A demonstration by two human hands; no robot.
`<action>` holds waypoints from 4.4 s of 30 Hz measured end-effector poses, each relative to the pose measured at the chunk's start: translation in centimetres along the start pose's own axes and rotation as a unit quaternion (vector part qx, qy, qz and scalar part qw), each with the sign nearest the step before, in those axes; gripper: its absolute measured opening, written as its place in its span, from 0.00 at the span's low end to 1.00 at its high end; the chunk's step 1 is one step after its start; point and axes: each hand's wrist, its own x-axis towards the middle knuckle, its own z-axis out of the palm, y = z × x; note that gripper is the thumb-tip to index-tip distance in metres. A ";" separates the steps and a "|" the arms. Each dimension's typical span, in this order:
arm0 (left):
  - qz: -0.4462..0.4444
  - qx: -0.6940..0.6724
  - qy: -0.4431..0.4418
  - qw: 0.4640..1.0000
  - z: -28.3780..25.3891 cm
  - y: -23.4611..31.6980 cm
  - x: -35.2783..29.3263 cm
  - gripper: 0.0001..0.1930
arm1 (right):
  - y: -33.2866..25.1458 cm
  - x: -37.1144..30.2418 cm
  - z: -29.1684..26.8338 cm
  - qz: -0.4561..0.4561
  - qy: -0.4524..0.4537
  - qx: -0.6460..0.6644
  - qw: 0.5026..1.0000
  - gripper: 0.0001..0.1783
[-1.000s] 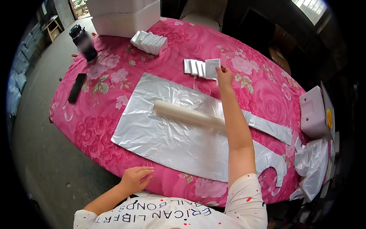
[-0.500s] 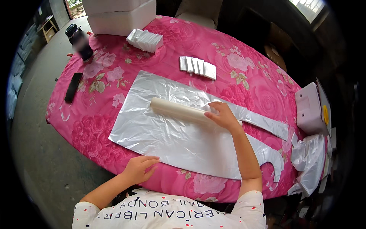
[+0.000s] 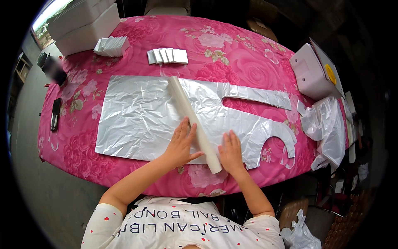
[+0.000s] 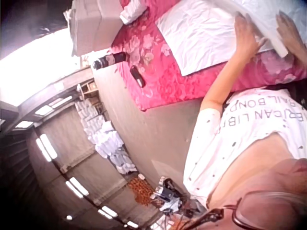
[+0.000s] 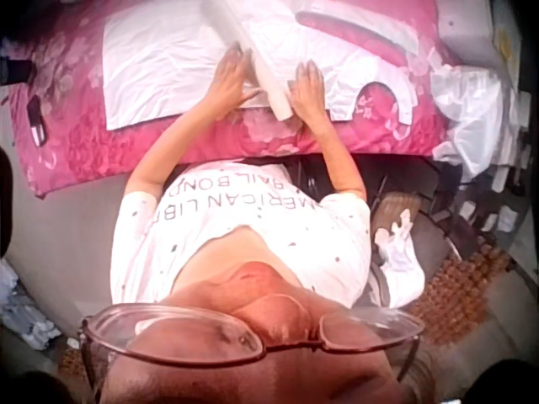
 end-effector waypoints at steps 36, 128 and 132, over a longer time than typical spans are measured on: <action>0.118 0.022 -0.104 0.987 1.5 3.9 3.7 0.42 | 26.8 -3.5 -10.8 0.222 0.115 -0.312 0.916 0.16; 0.086 0.163 0.004 0.983 4.9 0.3 2.9 0.34 | -23.7 16.3 11.8 -0.113 -0.163 0.353 0.914 0.27; 0.082 0.094 0.003 0.992 4.5 0.8 3.0 0.35 | -24.9 13.5 11.9 -0.204 -0.179 0.323 0.907 0.39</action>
